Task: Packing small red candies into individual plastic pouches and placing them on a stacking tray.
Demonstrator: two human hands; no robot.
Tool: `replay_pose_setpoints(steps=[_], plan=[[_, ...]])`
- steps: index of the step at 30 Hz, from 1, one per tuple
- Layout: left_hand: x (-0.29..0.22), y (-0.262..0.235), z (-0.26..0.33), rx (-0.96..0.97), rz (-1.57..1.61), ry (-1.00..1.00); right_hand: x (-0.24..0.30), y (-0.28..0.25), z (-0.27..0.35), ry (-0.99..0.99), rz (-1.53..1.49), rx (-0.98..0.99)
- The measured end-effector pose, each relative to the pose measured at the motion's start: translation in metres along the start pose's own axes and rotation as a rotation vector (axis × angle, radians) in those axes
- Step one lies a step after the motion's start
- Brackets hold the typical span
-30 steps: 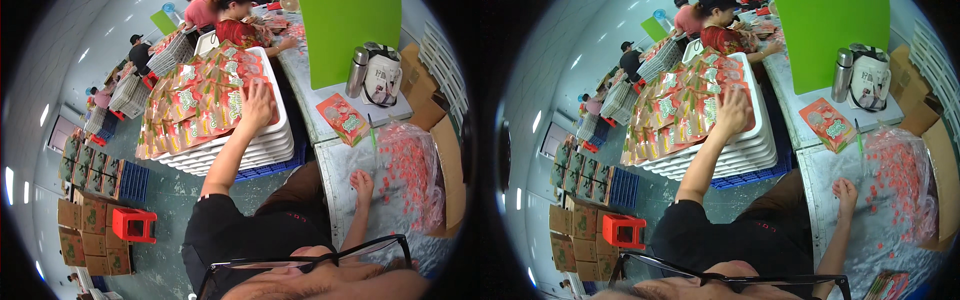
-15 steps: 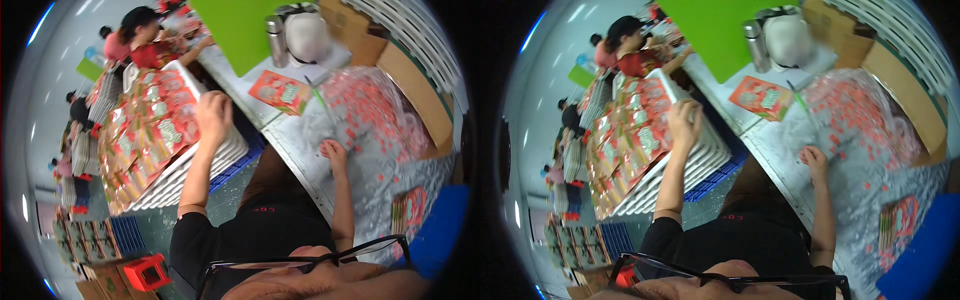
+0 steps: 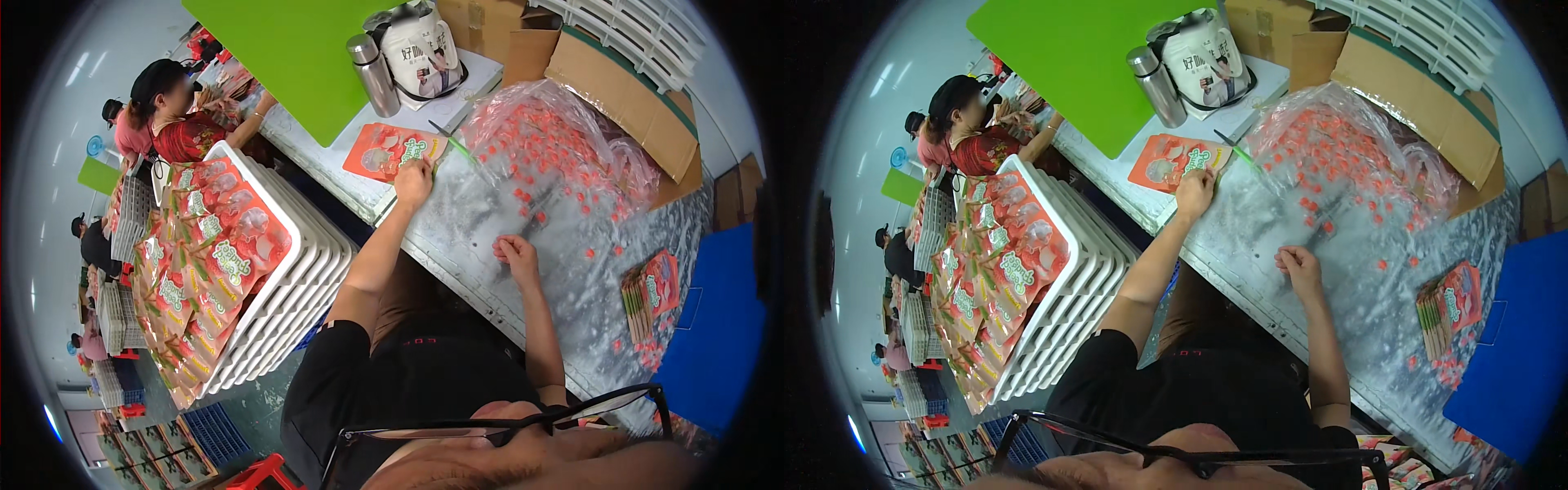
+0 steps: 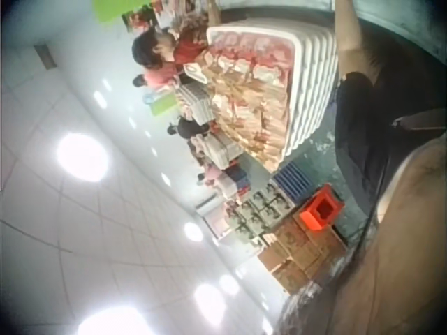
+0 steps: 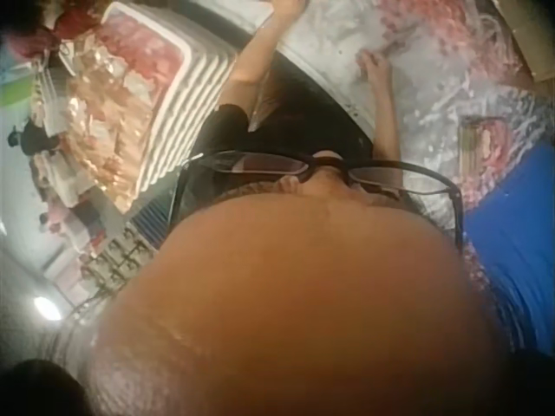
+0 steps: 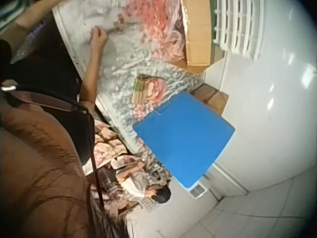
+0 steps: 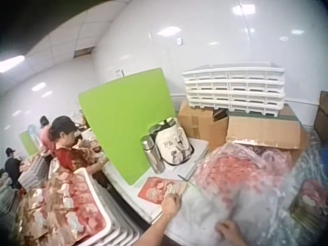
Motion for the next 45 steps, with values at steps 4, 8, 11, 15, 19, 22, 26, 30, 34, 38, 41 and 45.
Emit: replay_pose_setpoints(steps=[4,8,11,15,19,22,26,30,34,38,41,45], plan=[[0.016,0.006,-0.008,0.202,0.337,-0.298,0.004,0.012,-0.005,-0.010,0.027,0.039],[0.030,0.010,-0.013,0.364,0.877,-0.609,0.009,0.026,-0.004,-0.038,0.031,0.052],[0.030,0.002,-0.018,0.497,0.972,-0.619,0.021,0.035,-0.008,-0.196,0.167,0.016],[0.031,-0.014,0.000,0.408,0.921,-0.353,0.085,0.096,-0.001,-0.899,0.601,-0.020],[-0.024,-0.052,0.045,0.147,0.701,0.208,0.097,0.126,-0.008,-1.134,0.759,0.081],[-0.043,-0.086,0.068,0.398,0.994,-0.334,0.082,0.121,-0.006,-1.107,0.784,0.103],[-0.058,-0.100,0.089,0.262,1.034,-0.302,0.068,0.124,0.013,-1.068,0.885,0.175],[-0.095,-0.114,0.105,0.308,0.969,-0.262,0.084,0.120,0.019,-0.801,0.700,0.335],[-0.112,-0.127,0.110,0.261,0.702,-0.030,0.082,0.124,0.016,-0.680,0.693,0.546],[-0.140,-0.150,0.113,0.348,0.567,0.105,0.082,0.122,0.015,-0.689,0.715,0.581],[-0.138,-0.156,0.100,0.561,0.519,0.166,0.094,0.114,0.027,-0.355,0.830,0.711],[-0.130,-0.164,0.091,1.153,0.617,0.322,0.124,0.105,0.056,-0.581,0.852,0.758]])
Point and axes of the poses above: each hand's wrist, its own z-axis away from the middle knuckle, its own y-axis out of the palm, x = y × z, the point moved 4 cm from there along -z, towards the middle knuckle, and after that the axes turned 6 degrees about -z, right-handed, at the moved point
